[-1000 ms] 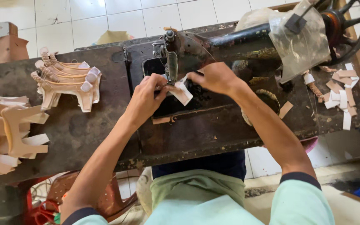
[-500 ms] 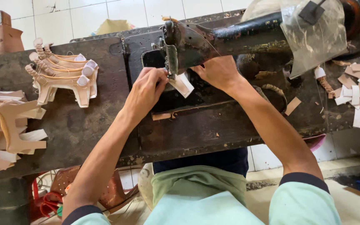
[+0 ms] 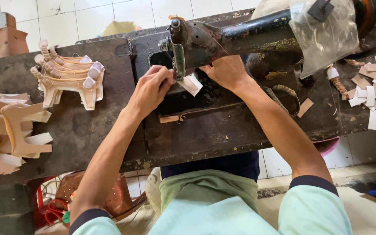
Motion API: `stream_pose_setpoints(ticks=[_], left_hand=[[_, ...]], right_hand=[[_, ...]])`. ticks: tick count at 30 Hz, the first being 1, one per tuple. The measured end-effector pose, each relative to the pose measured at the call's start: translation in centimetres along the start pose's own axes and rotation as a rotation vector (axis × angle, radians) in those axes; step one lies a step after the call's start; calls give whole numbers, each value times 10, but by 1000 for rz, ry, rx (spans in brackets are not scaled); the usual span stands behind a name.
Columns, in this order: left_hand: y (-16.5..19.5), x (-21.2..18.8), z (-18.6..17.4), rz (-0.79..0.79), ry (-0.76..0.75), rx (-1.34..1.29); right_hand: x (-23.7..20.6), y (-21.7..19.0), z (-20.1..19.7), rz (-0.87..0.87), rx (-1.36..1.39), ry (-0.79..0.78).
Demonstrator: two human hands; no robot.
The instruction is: The person sews leather sandal upper parts together on an industrial sewing machine, guiding the pieces under the needle with both hands. They trim threads and excess material with scissors, stack finished pieces on the table, and pick up new parts to continue stitching.
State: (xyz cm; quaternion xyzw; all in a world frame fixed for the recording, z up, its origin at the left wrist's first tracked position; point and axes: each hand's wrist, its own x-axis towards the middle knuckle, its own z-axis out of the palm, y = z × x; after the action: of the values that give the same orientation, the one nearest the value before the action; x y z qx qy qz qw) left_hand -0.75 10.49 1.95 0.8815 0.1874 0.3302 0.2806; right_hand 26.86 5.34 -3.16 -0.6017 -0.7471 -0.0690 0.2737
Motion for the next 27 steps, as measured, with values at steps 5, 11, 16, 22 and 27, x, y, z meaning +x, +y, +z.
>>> stream_pose_setpoints(ticks=[5, 11, 16, 22, 27], left_hand=[[2, -1, 1, -30, 20, 29], [1, -3, 3, -76, 44, -4], [0, -3, 3, -67, 53, -5], [3, -3, 5, -42, 88, 26], [23, -14, 13, -187, 89, 220]], right_hand=[[5, 7, 6, 217, -83, -343], [30, -13, -21, 525, 665, -164], [39, -33, -38, -62, 1165, 150], [36, -38, -41, -3, 1493, 58], [37, -41, -39, -59, 1732, 27]])
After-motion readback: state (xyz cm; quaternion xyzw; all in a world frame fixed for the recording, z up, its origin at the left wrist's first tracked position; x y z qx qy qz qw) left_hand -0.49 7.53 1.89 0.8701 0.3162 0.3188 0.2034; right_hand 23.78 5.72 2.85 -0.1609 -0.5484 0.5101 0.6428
